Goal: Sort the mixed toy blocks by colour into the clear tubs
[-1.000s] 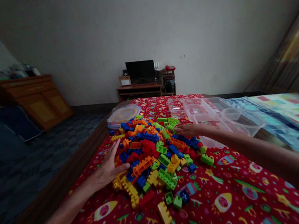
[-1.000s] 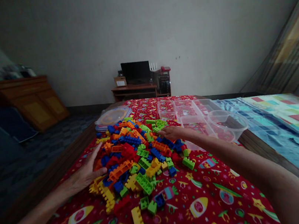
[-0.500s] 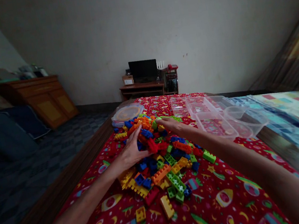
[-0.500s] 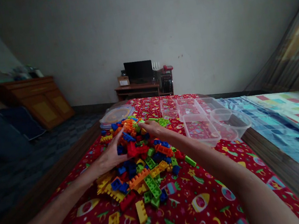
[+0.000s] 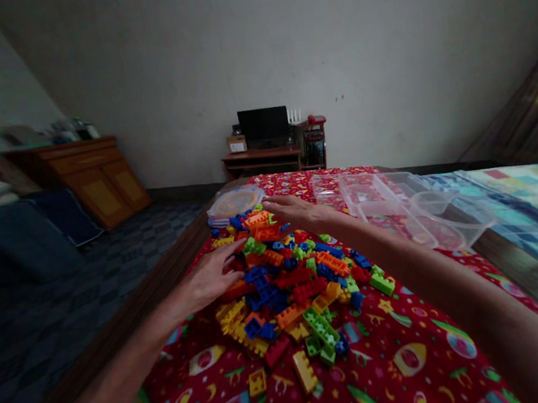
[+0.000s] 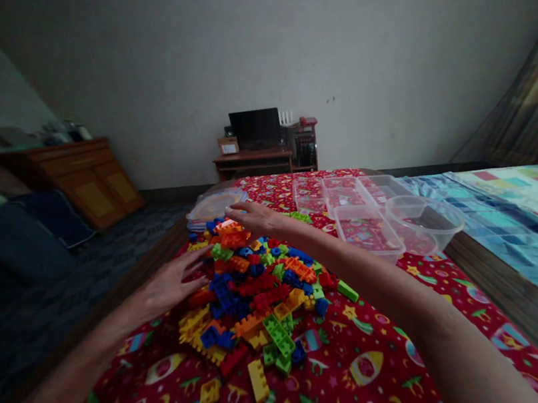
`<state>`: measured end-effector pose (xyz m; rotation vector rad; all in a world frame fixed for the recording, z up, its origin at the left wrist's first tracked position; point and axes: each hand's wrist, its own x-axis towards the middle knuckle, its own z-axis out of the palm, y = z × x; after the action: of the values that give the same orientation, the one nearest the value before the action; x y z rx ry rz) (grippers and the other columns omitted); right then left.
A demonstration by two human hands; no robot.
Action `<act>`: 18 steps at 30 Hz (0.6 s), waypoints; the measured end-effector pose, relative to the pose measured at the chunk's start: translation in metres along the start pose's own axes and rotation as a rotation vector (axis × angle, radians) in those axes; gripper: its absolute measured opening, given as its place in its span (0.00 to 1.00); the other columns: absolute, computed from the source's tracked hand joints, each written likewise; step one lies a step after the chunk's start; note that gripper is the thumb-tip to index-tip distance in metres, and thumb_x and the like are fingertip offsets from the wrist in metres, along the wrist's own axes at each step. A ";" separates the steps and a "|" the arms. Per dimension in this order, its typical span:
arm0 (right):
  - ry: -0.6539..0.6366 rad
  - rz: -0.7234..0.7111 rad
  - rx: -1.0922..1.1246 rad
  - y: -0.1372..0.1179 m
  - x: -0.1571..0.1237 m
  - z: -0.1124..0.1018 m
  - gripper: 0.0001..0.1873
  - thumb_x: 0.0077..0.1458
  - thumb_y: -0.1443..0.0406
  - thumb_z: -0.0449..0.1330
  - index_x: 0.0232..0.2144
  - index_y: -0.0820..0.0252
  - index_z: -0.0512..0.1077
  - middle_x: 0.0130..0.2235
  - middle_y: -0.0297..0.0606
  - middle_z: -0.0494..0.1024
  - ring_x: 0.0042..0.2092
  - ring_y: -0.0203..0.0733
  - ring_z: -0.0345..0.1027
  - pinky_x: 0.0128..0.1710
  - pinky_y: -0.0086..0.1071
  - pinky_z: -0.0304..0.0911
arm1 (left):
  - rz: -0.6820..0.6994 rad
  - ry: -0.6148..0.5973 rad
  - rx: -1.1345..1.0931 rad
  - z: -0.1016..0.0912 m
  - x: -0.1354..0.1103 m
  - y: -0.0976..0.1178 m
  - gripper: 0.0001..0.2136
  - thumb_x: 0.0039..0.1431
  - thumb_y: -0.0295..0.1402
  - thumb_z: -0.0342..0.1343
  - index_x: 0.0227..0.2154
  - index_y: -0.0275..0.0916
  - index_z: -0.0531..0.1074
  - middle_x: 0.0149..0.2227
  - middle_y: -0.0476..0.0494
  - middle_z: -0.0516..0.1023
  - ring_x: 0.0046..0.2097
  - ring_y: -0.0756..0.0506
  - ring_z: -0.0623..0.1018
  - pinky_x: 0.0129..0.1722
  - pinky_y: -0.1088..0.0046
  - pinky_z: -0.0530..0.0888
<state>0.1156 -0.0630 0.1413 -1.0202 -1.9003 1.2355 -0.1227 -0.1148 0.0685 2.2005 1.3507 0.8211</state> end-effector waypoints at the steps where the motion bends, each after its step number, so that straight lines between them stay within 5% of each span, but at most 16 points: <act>1: 0.003 -0.005 -0.043 0.002 -0.002 0.000 0.24 0.63 0.57 0.51 0.58 0.61 0.63 0.53 0.47 0.72 0.45 0.43 0.72 0.34 0.34 0.74 | -0.011 0.027 0.020 -0.004 -0.003 -0.003 0.29 0.52 0.47 0.54 0.55 0.38 0.68 0.56 0.38 0.72 0.54 0.36 0.74 0.54 0.58 0.72; 4: 0.002 -0.107 -0.340 0.009 -0.014 0.006 0.21 0.65 0.61 0.49 0.55 0.67 0.67 0.44 0.48 0.77 0.41 0.42 0.73 0.40 0.37 0.71 | -0.009 0.153 0.153 -0.012 -0.006 -0.012 0.25 0.57 0.50 0.47 0.49 0.38 0.74 0.52 0.38 0.76 0.52 0.38 0.75 0.56 0.58 0.69; 8: -0.188 -0.532 -0.727 0.016 -0.040 0.036 0.20 0.62 0.58 0.54 0.50 0.65 0.71 0.46 0.47 0.77 0.50 0.46 0.69 0.50 0.40 0.63 | -0.006 0.344 0.344 -0.006 0.004 -0.038 0.29 0.61 0.52 0.39 0.51 0.35 0.72 0.56 0.36 0.72 0.58 0.38 0.70 0.62 0.57 0.62; 11: -0.350 -0.756 -0.946 0.024 -0.055 0.060 0.26 0.57 0.52 0.58 0.53 0.59 0.69 0.52 0.45 0.74 0.60 0.51 0.57 0.58 0.48 0.52 | -0.068 0.306 0.360 0.008 0.016 -0.063 0.33 0.62 0.51 0.33 0.58 0.33 0.64 0.62 0.34 0.63 0.64 0.39 0.61 0.64 0.56 0.56; 14: -0.339 -0.744 -1.089 0.032 -0.057 0.068 0.26 0.56 0.53 0.58 0.54 0.58 0.68 0.53 0.44 0.74 0.60 0.53 0.56 0.60 0.54 0.45 | -0.097 0.189 0.266 0.021 0.022 -0.076 0.34 0.64 0.52 0.29 0.60 0.33 0.61 0.62 0.34 0.64 0.65 0.41 0.60 0.64 0.57 0.57; 18: -0.339 -0.644 -1.133 0.036 -0.050 0.049 0.17 0.56 0.59 0.57 0.47 0.57 0.72 0.53 0.40 0.74 0.58 0.49 0.58 0.58 0.48 0.51 | -0.120 0.151 0.170 0.023 0.016 -0.059 0.37 0.62 0.56 0.30 0.60 0.32 0.62 0.62 0.34 0.64 0.64 0.40 0.62 0.65 0.56 0.55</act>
<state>0.1085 -0.1187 0.0854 -0.5498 -2.9379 -0.1407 -0.1396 -0.0758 0.0184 2.1938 1.6638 0.8705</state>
